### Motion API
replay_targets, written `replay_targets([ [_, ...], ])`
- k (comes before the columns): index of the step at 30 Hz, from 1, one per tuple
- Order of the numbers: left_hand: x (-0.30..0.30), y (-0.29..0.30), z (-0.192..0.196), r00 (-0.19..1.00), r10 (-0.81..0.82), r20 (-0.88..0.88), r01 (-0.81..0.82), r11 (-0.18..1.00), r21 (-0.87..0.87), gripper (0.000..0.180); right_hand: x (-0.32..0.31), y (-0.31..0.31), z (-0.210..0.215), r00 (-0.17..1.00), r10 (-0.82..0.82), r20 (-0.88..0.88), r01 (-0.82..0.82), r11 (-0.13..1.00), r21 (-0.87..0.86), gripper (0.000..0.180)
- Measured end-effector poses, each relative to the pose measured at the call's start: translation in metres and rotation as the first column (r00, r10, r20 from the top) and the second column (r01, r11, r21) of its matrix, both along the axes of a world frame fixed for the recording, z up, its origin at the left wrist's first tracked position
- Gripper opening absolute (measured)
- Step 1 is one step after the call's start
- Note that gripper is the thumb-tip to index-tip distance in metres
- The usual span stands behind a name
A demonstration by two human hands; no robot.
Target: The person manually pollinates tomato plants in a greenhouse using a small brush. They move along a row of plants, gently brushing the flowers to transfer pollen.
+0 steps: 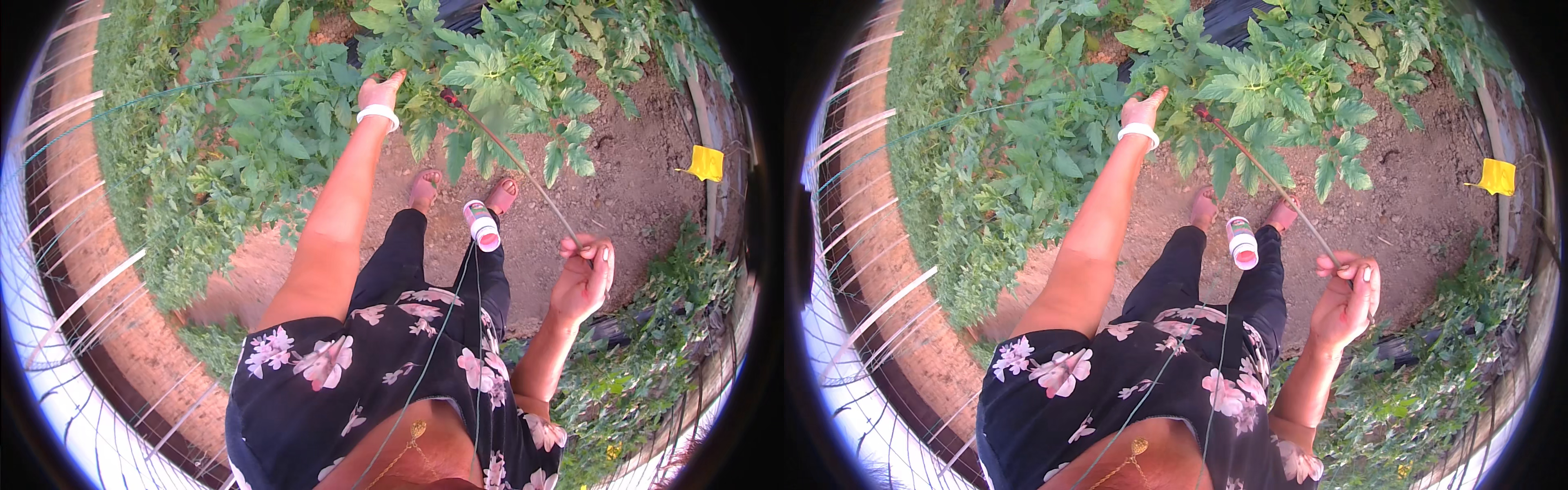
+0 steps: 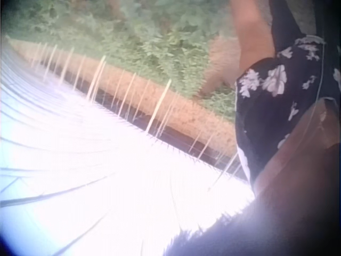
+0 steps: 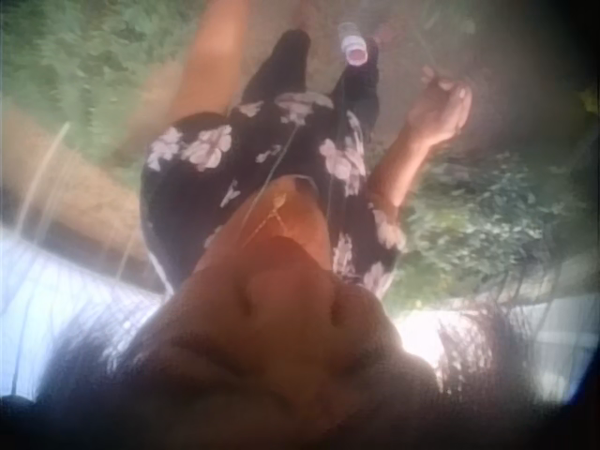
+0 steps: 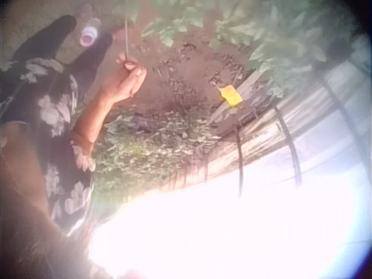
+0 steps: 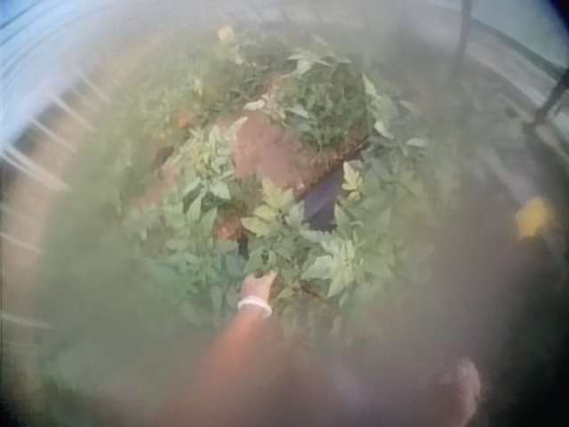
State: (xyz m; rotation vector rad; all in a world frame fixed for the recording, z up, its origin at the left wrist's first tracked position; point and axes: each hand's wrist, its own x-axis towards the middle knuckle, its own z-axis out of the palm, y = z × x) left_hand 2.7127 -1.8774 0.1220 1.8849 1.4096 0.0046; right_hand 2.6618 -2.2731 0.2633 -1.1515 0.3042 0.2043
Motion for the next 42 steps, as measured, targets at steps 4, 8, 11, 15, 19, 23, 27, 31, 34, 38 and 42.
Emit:
replay_targets([
  [4, 0.009, 0.003, -0.018, 0.985, 0.091, 0.148, -0.088, 0.996, -0.026, 0.067, -0.004, -0.009, -0.002, 1.0, -0.02, -0.014, 0.019, 1.0, -0.009, 0.027],
  [8, 0.007, 0.009, -0.031, 0.99, 0.079, 0.121, -0.085, 0.995, 0.047, 0.055, -0.006, -0.013, -0.006, 0.999, -0.032, -0.012, 0.032, 0.999, -0.001, 0.027],
  [11, 0.006, 0.011, -0.034, 0.987, 0.105, 0.12, -0.111, 0.993, 0.043, 0.053, -0.006, -0.016, -0.007, 0.999, -0.029, -0.014, 0.029, 1.0, 0.01, 0.026],
  [15, 0.002, 0.013, -0.033, 0.975, 0.14, 0.17, -0.14, 0.99, -0.009, 0.05, -0.006, -0.019, -0.008, 0.999, -0.025, -0.022, 0.025, 1.0, -0.013, 0.025],
  [19, -0.004, 0.011, -0.036, 0.921, 0.223, 0.319, -0.192, 0.973, -0.125, 0.044, -0.007, -0.022, -0.009, 1.0, -0.008, -0.018, 0.008, 1.0, 0.0, 0.026],
  [23, -0.008, 0.009, -0.044, 0.915, 0.265, 0.305, -0.227, 0.962, -0.154, 0.041, -0.007, -0.023, -0.009, 1.0, -0.011, -0.027, 0.011, 1.0, -0.003, 0.026],
  [27, -0.02, 0.013, -0.047, 0.937, 0.178, 0.3, -0.121, 0.972, -0.199, 0.04, -0.007, -0.022, -0.007, 0.999, -0.007, -0.033, 0.007, 1.0, -0.014, 0.026],
  [31, -0.053, 0.012, -0.042, 0.888, 0.063, 0.455, 0.118, 0.926, -0.358, 0.029, -0.007, -0.022, -0.007, 0.999, -0.012, -0.049, 0.012, 1.0, -0.004, 0.026],
  [34, -0.065, 0.013, -0.036, 0.851, 0.068, 0.52, 0.164, 0.907, -0.387, 0.027, -0.007, -0.021, -0.009, 0.998, -0.02, -0.054, 0.019, 1.0, -0.012, 0.027],
  [38, -0.071, 0.002, -0.024, 0.955, -0.038, 0.296, 0.051, 0.998, -0.04, 0.025, -0.006, -0.019, -0.01, 0.999, -0.005, -0.053, 0.004, 1.0, -0.012, 0.027],
  [42, -0.094, -0.009, -0.014, 0.961, -0.261, -0.089, 0.274, 0.934, 0.228, 0.021, -0.005, -0.016, -0.01, 0.998, -0.009, -0.058, 0.009, 1.0, -0.01, 0.027],
])
